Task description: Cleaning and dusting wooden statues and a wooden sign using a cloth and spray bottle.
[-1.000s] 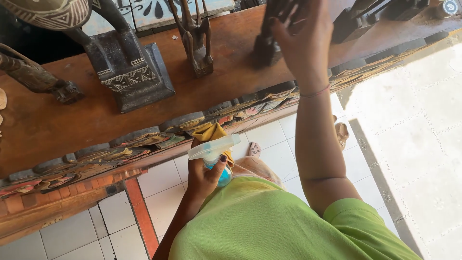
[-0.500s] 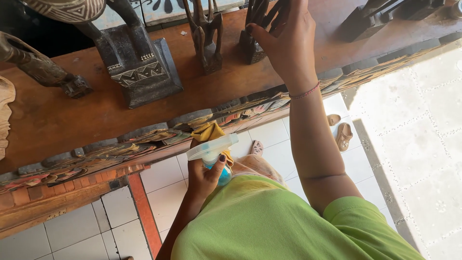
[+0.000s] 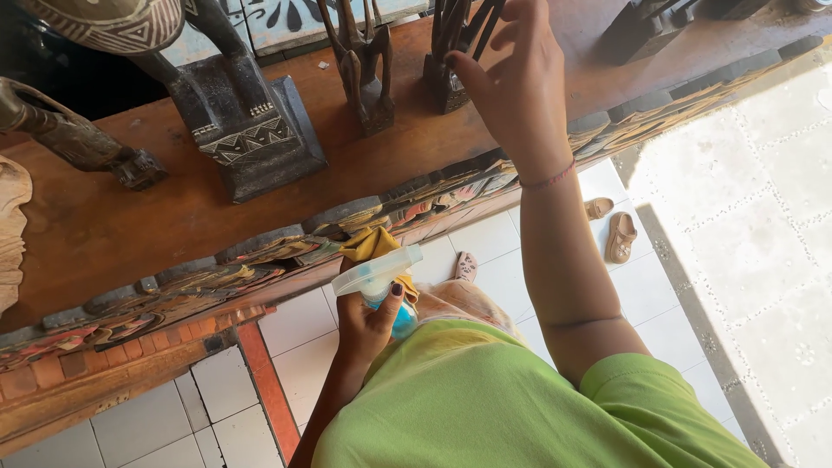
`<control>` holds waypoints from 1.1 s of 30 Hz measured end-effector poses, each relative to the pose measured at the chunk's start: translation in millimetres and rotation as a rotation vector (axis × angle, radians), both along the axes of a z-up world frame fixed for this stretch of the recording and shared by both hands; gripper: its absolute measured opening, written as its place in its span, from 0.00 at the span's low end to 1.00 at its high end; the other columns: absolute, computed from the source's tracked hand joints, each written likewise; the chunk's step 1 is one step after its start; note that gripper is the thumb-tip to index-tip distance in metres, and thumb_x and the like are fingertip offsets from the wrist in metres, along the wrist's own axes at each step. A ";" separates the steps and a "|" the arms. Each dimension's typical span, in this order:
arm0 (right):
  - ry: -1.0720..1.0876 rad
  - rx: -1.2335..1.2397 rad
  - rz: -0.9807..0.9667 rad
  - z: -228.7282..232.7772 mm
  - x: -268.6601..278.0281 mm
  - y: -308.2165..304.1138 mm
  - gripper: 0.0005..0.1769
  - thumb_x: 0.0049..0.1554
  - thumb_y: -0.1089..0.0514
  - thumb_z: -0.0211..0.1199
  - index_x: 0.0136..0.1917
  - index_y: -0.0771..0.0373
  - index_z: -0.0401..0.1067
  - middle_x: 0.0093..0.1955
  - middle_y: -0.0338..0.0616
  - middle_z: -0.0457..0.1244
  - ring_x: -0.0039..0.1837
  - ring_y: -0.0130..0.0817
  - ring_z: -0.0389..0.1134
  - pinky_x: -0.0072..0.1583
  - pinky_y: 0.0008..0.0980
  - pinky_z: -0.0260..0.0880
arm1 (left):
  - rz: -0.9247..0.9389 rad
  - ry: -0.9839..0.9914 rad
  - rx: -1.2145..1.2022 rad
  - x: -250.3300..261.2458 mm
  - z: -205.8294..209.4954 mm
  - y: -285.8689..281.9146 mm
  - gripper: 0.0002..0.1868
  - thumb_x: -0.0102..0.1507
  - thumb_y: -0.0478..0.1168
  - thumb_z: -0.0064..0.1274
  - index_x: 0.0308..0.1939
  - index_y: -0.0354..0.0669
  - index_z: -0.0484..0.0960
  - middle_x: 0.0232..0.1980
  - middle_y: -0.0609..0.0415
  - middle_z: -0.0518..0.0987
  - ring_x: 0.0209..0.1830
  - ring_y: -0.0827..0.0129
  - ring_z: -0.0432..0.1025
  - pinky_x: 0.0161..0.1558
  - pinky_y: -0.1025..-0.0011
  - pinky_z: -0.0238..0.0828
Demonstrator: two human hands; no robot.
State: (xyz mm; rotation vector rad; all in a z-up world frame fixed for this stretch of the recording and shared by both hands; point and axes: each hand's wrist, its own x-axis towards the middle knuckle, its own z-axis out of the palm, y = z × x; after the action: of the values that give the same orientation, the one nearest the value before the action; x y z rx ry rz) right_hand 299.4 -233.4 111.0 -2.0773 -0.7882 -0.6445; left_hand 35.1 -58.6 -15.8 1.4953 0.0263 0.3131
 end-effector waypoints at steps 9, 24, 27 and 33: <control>-0.006 0.098 -0.052 -34.5 -104.8 -18.2 0.24 0.59 0.68 0.72 0.63 0.65 0.64 0.59 0.48 0.63 0.47 0.30 0.66 0.48 0.26 0.67 | -0.067 0.003 0.110 5.9 -3.2 -3.1 0.19 0.66 0.40 0.56 0.58 0.32 0.76 0.62 0.45 0.71 0.57 0.61 0.73 0.57 0.65 0.74; 0.560 0.170 0.166 -87.0 -168.7 -156.1 0.23 0.62 0.66 0.55 0.71 0.67 0.64 0.61 0.52 0.65 0.58 0.41 0.69 0.61 0.35 0.70 | -0.373 0.046 0.066 50.2 10.7 -149.0 0.19 0.67 0.40 0.55 0.59 0.32 0.76 0.58 0.47 0.72 0.46 0.67 0.78 0.47 0.70 0.80; 0.727 0.291 0.158 -98.9 -181.5 -223.2 0.22 0.65 0.63 0.50 0.72 0.68 0.64 0.61 0.50 0.65 0.59 0.37 0.68 0.62 0.34 0.69 | -0.508 0.115 -0.051 61.1 16.5 -218.2 0.23 0.67 0.40 0.55 0.63 0.32 0.73 0.56 0.48 0.73 0.42 0.68 0.78 0.44 0.70 0.81; 1.048 0.692 0.125 -177.0 -219.8 -396.7 0.24 0.71 0.46 0.44 0.63 0.69 0.68 0.49 0.40 0.65 0.48 0.27 0.64 0.51 0.29 0.68 | -0.642 0.114 -0.003 77.8 -8.7 -380.2 0.25 0.67 0.42 0.56 0.64 0.33 0.70 0.55 0.49 0.76 0.47 0.67 0.77 0.49 0.69 0.78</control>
State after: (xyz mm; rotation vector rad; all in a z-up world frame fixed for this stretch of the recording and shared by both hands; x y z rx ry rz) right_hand 79.6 -630.1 -66.0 -1.3944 -0.0443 0.2604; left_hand 112.9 -438.8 -24.4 1.4364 -0.3561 -0.2892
